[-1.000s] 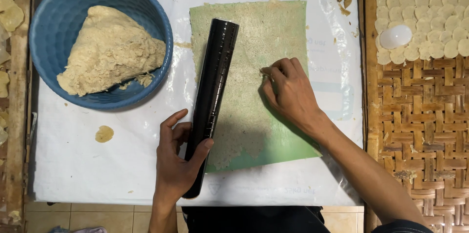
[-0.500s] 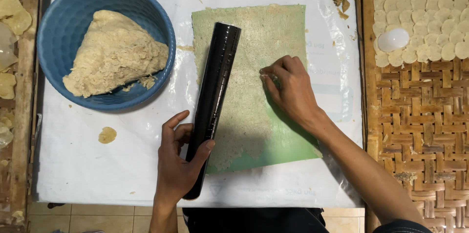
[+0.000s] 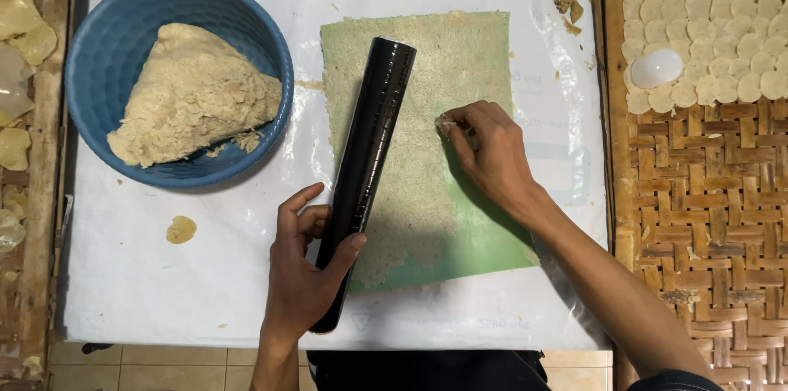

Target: Rolling out dough on a flat surface using a rolling pin and picking off small pieces.

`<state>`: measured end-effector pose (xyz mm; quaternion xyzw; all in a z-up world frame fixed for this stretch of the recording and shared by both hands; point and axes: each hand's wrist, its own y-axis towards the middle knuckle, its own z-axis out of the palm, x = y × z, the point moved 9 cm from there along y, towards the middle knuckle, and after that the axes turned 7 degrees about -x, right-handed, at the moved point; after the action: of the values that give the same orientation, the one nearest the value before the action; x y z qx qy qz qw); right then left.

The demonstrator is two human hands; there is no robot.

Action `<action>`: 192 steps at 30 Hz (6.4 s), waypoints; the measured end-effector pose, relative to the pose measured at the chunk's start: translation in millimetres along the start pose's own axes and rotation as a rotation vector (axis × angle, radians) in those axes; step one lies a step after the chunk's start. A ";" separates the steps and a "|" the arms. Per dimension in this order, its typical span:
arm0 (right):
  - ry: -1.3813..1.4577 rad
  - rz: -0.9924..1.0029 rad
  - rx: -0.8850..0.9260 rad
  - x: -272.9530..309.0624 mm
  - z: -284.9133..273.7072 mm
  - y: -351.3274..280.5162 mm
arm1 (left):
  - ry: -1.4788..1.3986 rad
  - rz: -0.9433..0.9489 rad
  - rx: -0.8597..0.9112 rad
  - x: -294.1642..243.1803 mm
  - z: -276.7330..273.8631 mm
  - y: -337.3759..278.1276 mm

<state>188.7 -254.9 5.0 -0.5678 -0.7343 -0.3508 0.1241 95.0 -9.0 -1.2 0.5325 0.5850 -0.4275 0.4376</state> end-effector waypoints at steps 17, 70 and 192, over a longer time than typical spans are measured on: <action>-0.015 -0.002 -0.031 -1.4 8.9 3.4 | 0.025 -0.055 -0.005 8.1 -0.1 -2.0; -0.417 -0.141 0.201 -30.1 16.7 23.2 | 1.075 0.699 0.165 -16.4 92.3 92.6; -0.414 -0.106 0.215 -24.0 4.2 39.8 | 0.692 0.939 -0.028 -39.4 99.4 78.3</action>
<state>234.0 -265.7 2.9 -0.5717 -0.8060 -0.1528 0.0117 180.7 -109.6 9.2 0.8376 0.4010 0.0188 0.3706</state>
